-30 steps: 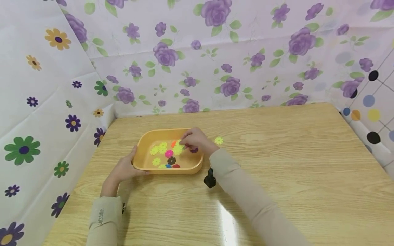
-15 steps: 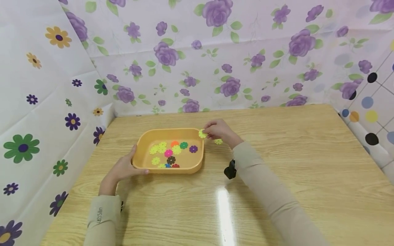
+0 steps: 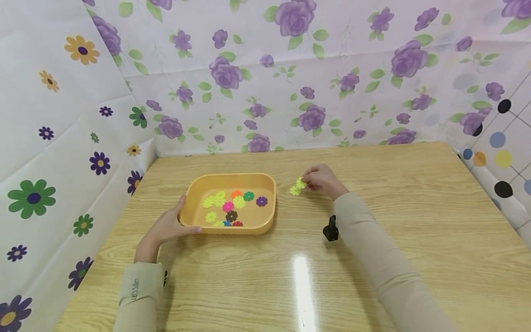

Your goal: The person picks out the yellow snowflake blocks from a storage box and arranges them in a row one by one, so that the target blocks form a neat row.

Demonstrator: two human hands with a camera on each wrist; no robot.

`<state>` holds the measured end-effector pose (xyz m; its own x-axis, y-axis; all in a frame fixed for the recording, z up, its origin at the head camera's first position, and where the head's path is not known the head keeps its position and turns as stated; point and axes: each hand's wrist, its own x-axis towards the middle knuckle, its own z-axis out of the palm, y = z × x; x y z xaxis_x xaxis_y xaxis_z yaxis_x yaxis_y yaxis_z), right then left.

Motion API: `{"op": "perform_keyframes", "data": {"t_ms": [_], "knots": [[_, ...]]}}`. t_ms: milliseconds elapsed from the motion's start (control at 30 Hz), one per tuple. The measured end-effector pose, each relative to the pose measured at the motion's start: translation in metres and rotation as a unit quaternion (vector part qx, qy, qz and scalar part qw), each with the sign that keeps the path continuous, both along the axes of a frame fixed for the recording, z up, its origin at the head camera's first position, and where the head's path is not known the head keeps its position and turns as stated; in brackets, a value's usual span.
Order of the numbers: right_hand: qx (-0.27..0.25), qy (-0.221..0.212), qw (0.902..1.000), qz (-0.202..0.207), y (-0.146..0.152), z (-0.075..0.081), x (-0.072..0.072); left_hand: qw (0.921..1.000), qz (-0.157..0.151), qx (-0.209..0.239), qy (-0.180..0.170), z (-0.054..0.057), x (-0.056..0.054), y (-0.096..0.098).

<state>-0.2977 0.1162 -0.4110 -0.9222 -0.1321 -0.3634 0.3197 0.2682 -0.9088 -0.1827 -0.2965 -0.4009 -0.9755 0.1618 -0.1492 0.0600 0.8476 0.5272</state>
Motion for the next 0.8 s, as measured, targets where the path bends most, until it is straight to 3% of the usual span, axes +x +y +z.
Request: {"op": "perform_keyframes", "data": {"t_ms": [233,800], "knots": [[0.020,-0.024,0.9995,-0.008,0.011,-0.010,0.000,1.0000,0.005,0.007,-0.002,-0.001,0.000,0.000],[0.056,-0.021,0.9980,-0.020,0.019,-0.017,0.002,0.9997,0.009,0.016,-0.013,-0.002,-0.001,-0.001]]}}
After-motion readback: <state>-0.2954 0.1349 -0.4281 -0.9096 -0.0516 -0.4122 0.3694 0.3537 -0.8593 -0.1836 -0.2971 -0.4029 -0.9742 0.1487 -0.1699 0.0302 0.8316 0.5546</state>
